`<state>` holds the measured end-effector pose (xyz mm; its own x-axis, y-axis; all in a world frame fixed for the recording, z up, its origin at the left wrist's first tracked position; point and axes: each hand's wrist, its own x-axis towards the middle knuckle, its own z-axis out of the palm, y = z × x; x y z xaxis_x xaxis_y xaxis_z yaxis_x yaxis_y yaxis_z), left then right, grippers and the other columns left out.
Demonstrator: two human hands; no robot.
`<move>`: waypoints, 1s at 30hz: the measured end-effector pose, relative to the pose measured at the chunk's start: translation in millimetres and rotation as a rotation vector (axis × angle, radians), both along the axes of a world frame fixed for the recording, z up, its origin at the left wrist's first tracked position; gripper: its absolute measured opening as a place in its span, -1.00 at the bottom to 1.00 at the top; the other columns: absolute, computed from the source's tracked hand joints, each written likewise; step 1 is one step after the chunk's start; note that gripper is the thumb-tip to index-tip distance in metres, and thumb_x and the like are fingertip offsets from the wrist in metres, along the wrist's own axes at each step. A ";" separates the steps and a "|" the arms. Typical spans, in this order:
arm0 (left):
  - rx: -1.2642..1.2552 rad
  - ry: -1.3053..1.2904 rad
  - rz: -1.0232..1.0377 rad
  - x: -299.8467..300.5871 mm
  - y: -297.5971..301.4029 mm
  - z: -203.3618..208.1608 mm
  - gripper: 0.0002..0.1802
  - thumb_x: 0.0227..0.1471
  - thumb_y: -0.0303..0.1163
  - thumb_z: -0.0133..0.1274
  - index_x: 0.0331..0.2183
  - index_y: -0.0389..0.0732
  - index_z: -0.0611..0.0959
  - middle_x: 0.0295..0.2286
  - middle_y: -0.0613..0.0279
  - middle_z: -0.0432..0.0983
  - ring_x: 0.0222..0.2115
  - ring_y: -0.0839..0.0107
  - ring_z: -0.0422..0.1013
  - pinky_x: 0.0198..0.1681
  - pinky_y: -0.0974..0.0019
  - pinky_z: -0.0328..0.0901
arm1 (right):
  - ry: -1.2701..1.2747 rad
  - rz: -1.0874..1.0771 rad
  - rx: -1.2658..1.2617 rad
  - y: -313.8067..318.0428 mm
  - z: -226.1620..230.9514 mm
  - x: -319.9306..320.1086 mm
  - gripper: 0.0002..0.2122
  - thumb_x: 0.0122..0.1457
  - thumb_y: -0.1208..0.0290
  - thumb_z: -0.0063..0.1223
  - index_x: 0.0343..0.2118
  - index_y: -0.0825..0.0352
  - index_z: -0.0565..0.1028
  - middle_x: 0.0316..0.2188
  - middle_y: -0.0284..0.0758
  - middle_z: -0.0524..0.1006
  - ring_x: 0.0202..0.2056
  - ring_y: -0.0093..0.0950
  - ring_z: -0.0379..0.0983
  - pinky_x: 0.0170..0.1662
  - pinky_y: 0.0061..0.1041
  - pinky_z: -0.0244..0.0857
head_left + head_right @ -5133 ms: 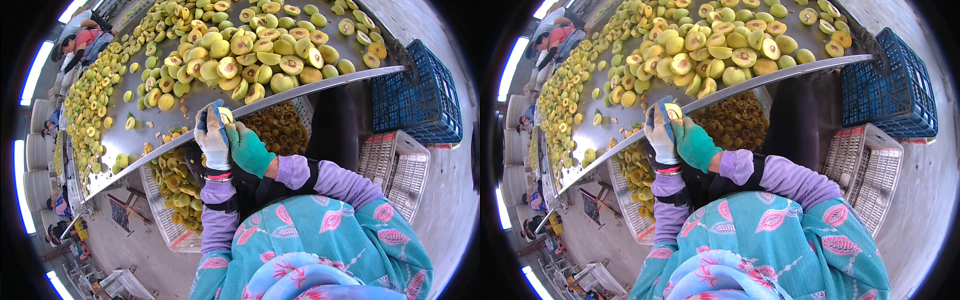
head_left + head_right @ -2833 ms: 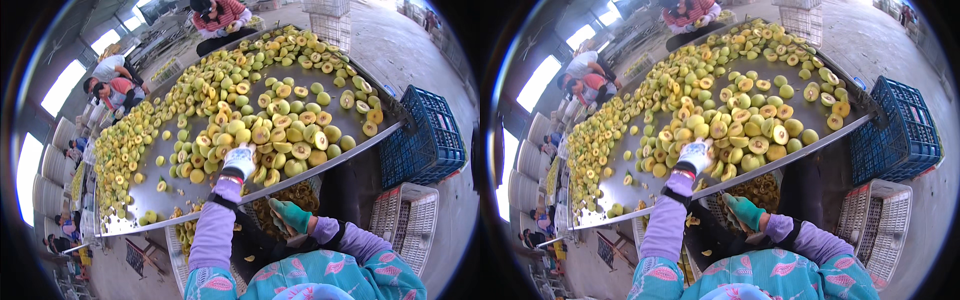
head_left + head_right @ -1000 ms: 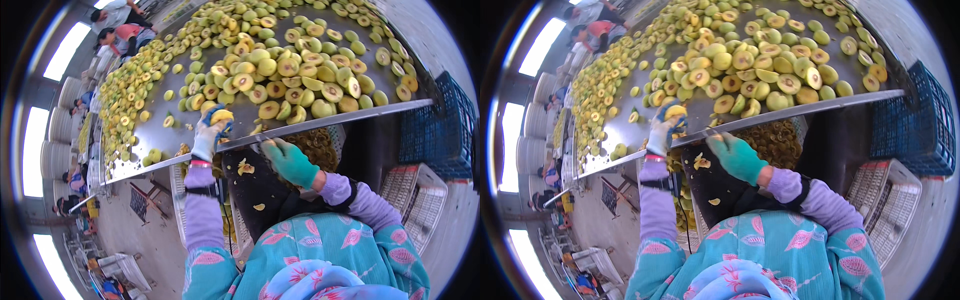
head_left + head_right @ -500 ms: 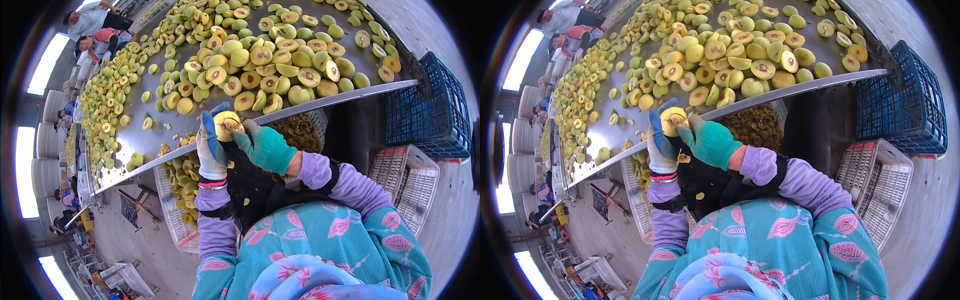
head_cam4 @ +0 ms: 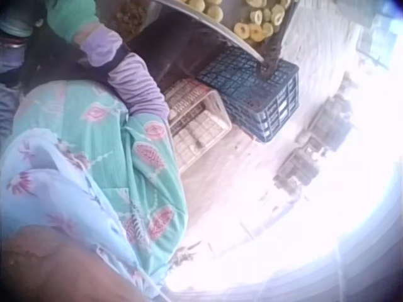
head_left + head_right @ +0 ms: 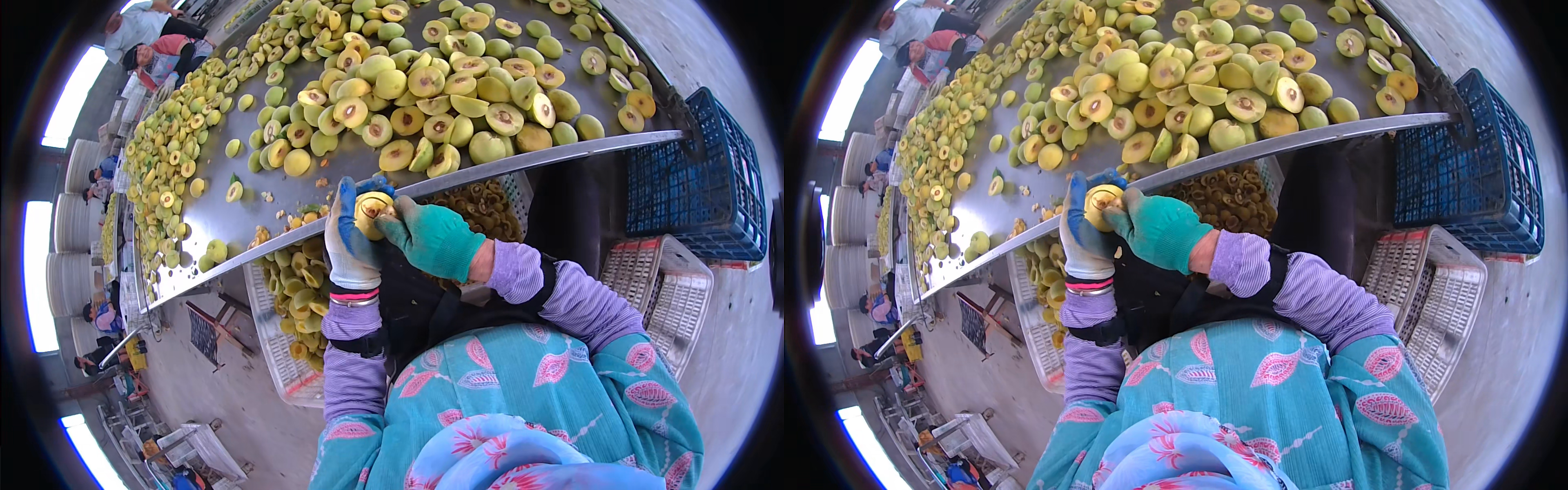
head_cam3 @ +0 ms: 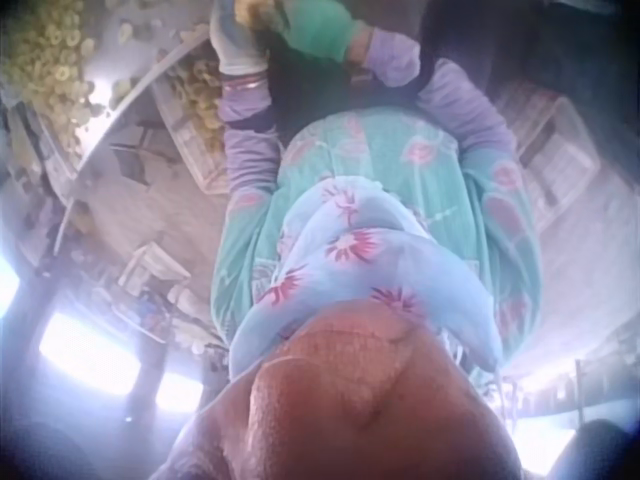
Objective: Halving and pitting fruit, likely peaches or nectarines, on a metal sorting table.
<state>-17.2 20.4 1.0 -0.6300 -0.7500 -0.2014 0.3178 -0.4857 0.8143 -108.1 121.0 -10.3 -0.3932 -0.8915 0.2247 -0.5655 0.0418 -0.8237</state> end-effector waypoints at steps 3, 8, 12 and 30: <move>-0.077 -0.041 -0.020 3.9 0.5 -2.0 -0.58 0.18 -0.18 -0.22 -0.29 -0.40 0.50 -0.46 0.05 0.52 -0.43 0.34 0.46 -0.29 0.37 0.37 | -0.081 0.096 0.033 3.3 -0.2 -4.0 -0.66 0.19 0.13 -0.17 -0.38 0.41 0.35 -0.65 -0.04 0.43 -0.56 -0.06 0.41 -0.51 -0.16 0.24; -1.404 -0.560 -0.279 6.7 -9.5 8.8 -0.67 0.19 -0.31 -0.24 -0.26 -0.40 0.49 -0.40 0.10 0.53 -0.38 0.35 0.46 -0.22 0.41 0.32 | -0.092 0.220 0.068 9.4 -14.7 -15.2 -0.65 0.20 0.11 -0.19 -0.34 0.39 0.35 -0.61 -0.03 0.43 -0.51 -0.07 0.41 -0.47 -0.17 0.23; -0.649 -0.218 -0.013 -4.9 12.8 -1.7 -0.69 0.15 -0.33 -0.14 -0.16 -0.36 0.47 -0.26 0.20 0.47 -0.23 0.44 0.38 -0.13 0.38 0.28 | -0.484 0.069 -0.185 7.7 -20.2 -9.6 -0.57 0.20 0.01 -0.23 -0.26 0.39 0.37 -0.67 -0.14 0.41 -0.62 -0.26 0.41 -0.53 -0.28 0.27; -0.514 -0.273 0.327 35.0 29.5 -0.8 -0.61 0.10 -0.12 -0.11 -0.34 -0.29 0.53 -0.59 0.17 0.47 -0.57 0.43 0.43 -0.47 0.43 0.36 | -2.041 0.932 0.381 25.6 22.3 17.1 -0.61 0.21 -0.07 -0.31 -0.51 0.17 0.30 -0.80 -0.56 0.17 -0.82 -0.68 0.05 -0.74 -0.61 -0.03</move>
